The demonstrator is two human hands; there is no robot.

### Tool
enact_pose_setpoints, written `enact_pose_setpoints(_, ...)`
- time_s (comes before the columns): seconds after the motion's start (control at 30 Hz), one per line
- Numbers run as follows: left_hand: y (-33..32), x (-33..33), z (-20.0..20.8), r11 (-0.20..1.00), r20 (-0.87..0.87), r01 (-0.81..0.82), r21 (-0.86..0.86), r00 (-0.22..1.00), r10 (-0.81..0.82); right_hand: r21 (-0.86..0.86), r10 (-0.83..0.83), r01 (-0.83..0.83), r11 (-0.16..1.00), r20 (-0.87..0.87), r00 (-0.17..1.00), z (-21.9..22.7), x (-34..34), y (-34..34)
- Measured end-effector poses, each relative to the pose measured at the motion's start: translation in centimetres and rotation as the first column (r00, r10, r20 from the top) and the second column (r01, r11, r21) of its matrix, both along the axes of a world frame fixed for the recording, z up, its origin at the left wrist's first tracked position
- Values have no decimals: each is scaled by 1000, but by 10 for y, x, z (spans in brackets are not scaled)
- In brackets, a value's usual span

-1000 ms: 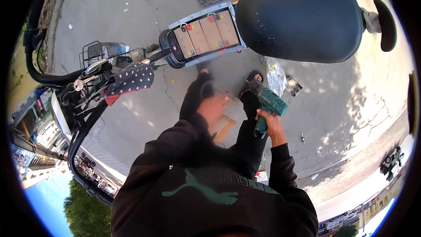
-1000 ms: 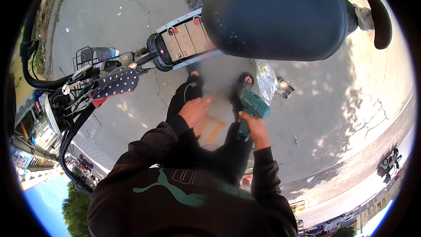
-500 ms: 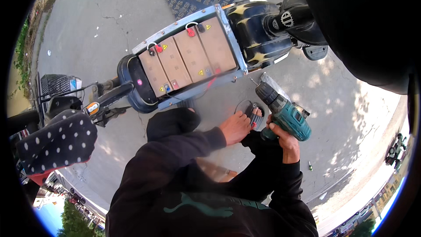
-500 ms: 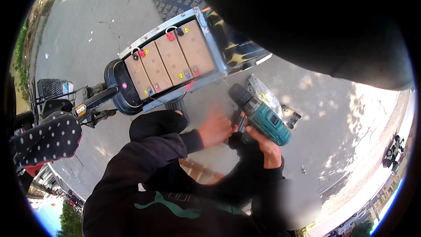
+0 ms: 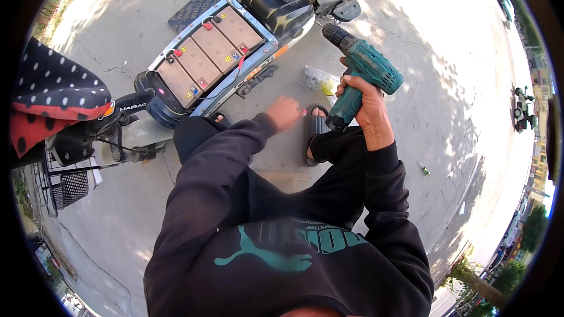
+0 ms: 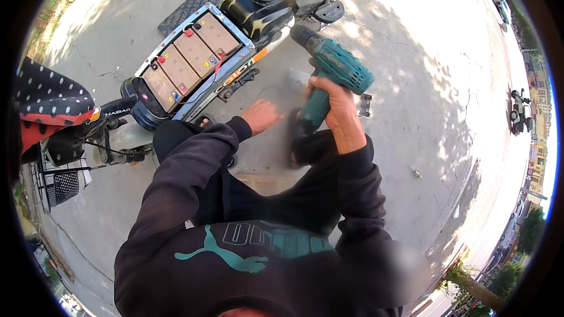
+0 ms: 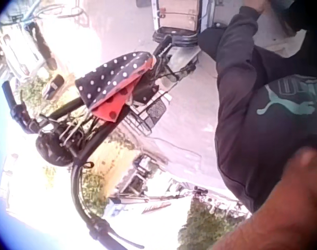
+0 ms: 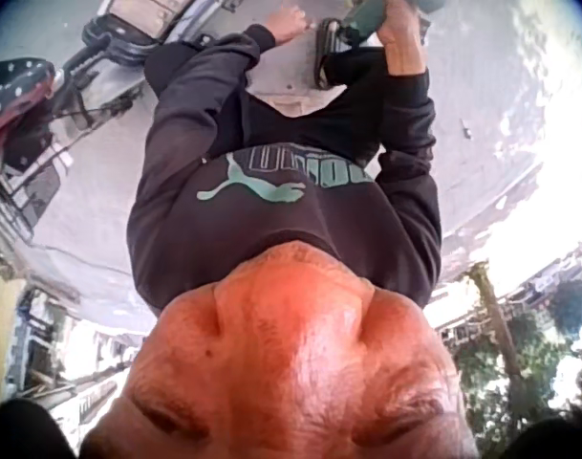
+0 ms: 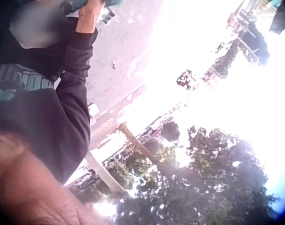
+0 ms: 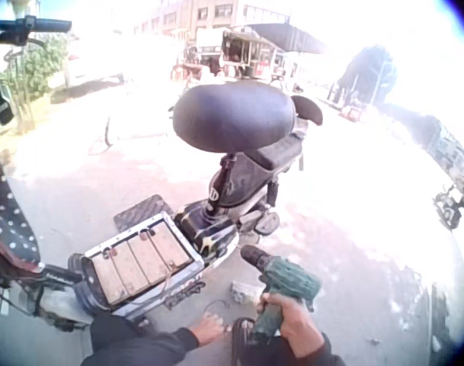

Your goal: The person retrieves a power drill and a screw bit from a cluttered workbench, then walks to an electric scooter. They attach the bit to the drill and use it to tighten screws on the scooter's battery compartment.

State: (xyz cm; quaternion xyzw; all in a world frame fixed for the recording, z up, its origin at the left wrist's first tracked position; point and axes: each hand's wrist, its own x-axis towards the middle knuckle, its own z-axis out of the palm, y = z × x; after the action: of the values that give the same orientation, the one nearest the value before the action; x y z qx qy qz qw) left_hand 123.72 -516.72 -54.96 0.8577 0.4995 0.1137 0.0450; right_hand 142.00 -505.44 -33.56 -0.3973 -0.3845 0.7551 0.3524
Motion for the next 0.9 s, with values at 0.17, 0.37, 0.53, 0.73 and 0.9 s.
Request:
enact_pose_setpoints(0.17,-35,-12,-74,969,-213,-66,-236,977,14,-247,-43,11,969,-126,991,24,24,-20)
enact_pose_setpoints(0.37,-46,-17,-110,855,-241,-203,-477,966,95,-248,-143,115,962,-98,985,-3,38,-23)
enact_pose_setpoints(0.53,-60,-21,-175,704,-241,-358,-613,934,265,-255,-175,157,954,-51,983,-3,55,-21)
enact_pose_setpoints(0.73,-72,-41,-261,245,-79,-441,-864,597,798,-402,-359,259,878,-195,913,-9,78,-7)
enact_pose_setpoints(0.9,-45,-32,-240,-75,-78,-22,-997,192,978,-393,-416,312,865,-212,884,-11,87,-8)
